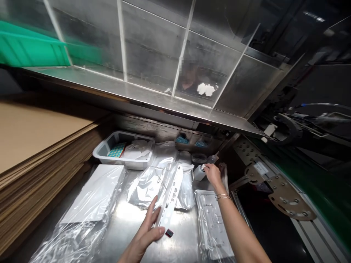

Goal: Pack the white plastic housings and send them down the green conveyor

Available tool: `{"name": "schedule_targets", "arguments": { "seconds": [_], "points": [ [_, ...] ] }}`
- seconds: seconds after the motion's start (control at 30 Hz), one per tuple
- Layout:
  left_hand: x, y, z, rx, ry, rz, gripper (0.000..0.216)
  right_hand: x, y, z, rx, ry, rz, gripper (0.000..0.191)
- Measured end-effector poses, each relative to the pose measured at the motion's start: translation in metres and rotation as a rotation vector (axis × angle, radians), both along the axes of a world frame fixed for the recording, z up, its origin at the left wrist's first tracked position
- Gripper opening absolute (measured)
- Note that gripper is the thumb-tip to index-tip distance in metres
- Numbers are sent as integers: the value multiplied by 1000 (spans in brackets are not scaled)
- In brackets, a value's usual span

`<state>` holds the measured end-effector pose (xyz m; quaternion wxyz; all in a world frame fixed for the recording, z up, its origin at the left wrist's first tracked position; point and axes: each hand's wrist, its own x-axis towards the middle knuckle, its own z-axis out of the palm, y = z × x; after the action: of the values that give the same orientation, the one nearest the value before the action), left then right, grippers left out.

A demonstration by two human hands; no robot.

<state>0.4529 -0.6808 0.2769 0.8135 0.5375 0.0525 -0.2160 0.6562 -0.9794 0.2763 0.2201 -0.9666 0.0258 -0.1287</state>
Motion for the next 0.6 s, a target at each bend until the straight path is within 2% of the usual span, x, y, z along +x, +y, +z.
{"name": "schedule_targets", "arguments": {
  "seconds": [0.1, 0.17, 0.2, 0.23, 0.27, 0.3, 0.33, 0.43, 0.47, 0.6],
  "points": [
    [1, 3, 7, 13, 18, 10, 93, -42, 36, 26, 143, -55, 157, 25],
    [1, 6, 10, 45, 40, 28, 94, -83, 67, 46, 379, -119, 476, 22],
    [1, 7, 12, 61, 52, 34, 95, -103, 82, 55, 434, -69, 670, 23],
    [0, 8, 14, 76, 58, 44, 97, -118, 96, 62, 424, -20, 851, 26],
    [-2, 8, 15, 87, 55, 60, 98, -129, 107, 67, 382, -9, 970, 29],
    [-4, 8, 17, 95, 51, 76, 98, -134, 116, 70, 338, -27, 1022, 31],
    [-7, 7, 19, 99, 46, 88, 98, -135, 122, 71, 299, -77, 1004, 31],
    [-13, 5, 26, 89, 32, 106, 97, -131, 125, 72, 276, -258, 791, 28],
    [-14, 4, 29, 84, 38, 111, 96, -134, 125, 73, 280, -272, 793, 29],
    [-19, 9, 36, 77, 43, 162, 98, -151, 128, 73, 250, -111, 1092, 36]
  ]
}}
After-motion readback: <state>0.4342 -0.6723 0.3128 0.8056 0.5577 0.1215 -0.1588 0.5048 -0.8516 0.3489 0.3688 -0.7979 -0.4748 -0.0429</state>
